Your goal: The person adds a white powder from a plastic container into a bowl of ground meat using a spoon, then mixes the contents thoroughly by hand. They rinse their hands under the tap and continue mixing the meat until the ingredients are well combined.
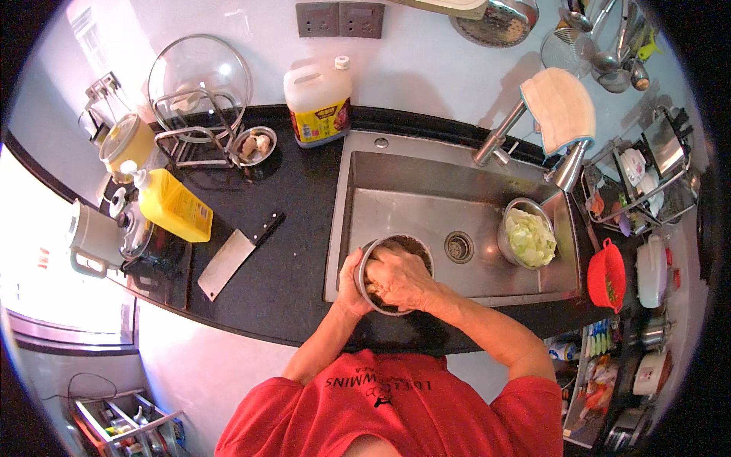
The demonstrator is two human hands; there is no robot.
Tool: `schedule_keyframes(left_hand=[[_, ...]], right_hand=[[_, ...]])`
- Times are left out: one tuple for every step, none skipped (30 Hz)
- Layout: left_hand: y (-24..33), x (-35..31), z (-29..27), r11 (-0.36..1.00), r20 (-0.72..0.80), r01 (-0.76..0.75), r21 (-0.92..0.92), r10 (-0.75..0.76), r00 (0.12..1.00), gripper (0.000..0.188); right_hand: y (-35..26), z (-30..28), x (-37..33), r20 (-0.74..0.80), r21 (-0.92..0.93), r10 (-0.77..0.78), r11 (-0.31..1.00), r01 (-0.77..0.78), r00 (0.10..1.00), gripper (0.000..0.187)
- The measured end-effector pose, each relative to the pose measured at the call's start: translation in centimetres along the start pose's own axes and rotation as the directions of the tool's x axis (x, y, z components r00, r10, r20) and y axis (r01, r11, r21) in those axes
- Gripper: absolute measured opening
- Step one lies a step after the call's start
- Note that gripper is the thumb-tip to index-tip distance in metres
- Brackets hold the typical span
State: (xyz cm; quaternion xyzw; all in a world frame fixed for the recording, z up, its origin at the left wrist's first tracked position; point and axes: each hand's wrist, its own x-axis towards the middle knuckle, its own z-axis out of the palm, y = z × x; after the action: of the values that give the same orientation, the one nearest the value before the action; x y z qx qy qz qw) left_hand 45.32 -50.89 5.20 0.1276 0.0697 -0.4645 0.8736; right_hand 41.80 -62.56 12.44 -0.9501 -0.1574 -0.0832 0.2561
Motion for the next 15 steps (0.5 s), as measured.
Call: schedule_keyframes(left_hand=[[-0.1, 0.1, -0.5, 0.999, 0.002, 0.019, -0.033, -0.019, 1.0, 0.055], [-0.1, 0.2, -0.6, 0.997, 0.008, 0.035, -0.063, -0.034, 0.999, 0.056], [-0.2, 0.4, -0.5, 0.997, -0.011, 0.013, -0.077, -0.013, 1.0, 0.056], [-0.1, 0.5, -0.5, 0.997, 0.022, 0.011, -0.078, -0.009, 1.0, 0.057], [0.0, 0.5, 0.3, 0.997, 0.053, 0.013, -0.081, -0.008, 0.999, 0.057], [0.0, 0.4, 0.9, 0.996, 0.083, 0.015, -0.085, -0.008, 0.997, 0.057], [0.0, 0.4, 1.2, 0.999, 0.08, -0.006, -0.046, 0.01, 0.997, 0.058], [0.0, 0.4, 0.8, 0.992, 0.153, 0.024, -0.125, -0.005, 0.988, 0.059], [0.1, 0.5, 0.0, 0.978, 0.226, 0.06, -0.2, -0.013, 0.974, 0.059], [0.2, 0.5, -0.5, 0.957, 0.299, 0.1, -0.271, -0.015, 0.954, 0.059], [0.8, 0.5, -0.2, 0.971, 0.259, 0.068, -0.231, -0.006, 0.966, 0.059], [1.2, 0.4, 0.1, 0.985, 0.198, 0.034, -0.17, 0.0, 0.98, 0.059], [1.6, 0.0, 0.5, 0.994, 0.137, 0.004, -0.106, 0.011, 0.99, 0.059], [1.8, -0.2, 0.6, 0.999, 0.075, -0.02, -0.038, 0.023, 0.997, 0.059], [1.9, -0.2, 0.3, 0.998, 0.075, -0.014, -0.069, 0.019, 0.997, 0.06]], right_hand=[[-0.1, -0.4, -0.1, -0.02, -0.027, 0.034, 0.999, -0.035, 0.999, 0.017], [-0.1, -0.8, 0.0, -0.044, -0.055, 0.064, 0.996, -0.066, 0.997, 0.018], [0.3, -0.9, 0.1, -0.169, -0.072, 0.027, 0.997, -0.04, 0.985, 0.022], [0.3, -1.1, 0.5, -0.212, -0.041, 0.052, 0.997, -0.062, 0.976, 0.023], [0.2, -1.2, 0.7, -0.251, -0.007, 0.083, 0.996, -0.088, 0.965, 0.024], [0.2, -1.4, 0.8, -0.288, 0.026, 0.115, 0.993, -0.112, 0.951, 0.026], [0.1, -1.7, 0.8, -0.187, 0.035, 0.184, 0.983, -0.18, 0.965, 0.026], [-0.1, -2.0, 0.9, -0.16, 0.04, 0.17, 0.985, -0.165, 0.973, 0.028], [-0.3, -2.3, 1.0, -0.132, 0.046, 0.155, 0.988, -0.15, 0.979, 0.032], [-0.5, -2.7, 0.9, -0.104, 0.052, 0.14, 0.989, -0.136, 0.985, 0.037], [-0.4, -3.2, 0.4, 0.009, 0.091, 0.128, 0.988, -0.128, 0.992, 0.052], [-0.1, -3.3, -0.1, 0.013, 0.086, 0.107, 0.99, -0.108, 0.994, 0.053], [0.2, -3.3, -0.6, 0.017, 0.081, 0.086, 0.993, -0.087, 0.996, 0.055], [0.3, -3.2, -1.0, 0.018, 0.078, 0.066, 0.995, -0.068, 0.998, 0.057], [-0.1, -3.7, -1.0, 0.139, 0.119, 0.136, 0.981, -0.152, 0.981, 0.058]])
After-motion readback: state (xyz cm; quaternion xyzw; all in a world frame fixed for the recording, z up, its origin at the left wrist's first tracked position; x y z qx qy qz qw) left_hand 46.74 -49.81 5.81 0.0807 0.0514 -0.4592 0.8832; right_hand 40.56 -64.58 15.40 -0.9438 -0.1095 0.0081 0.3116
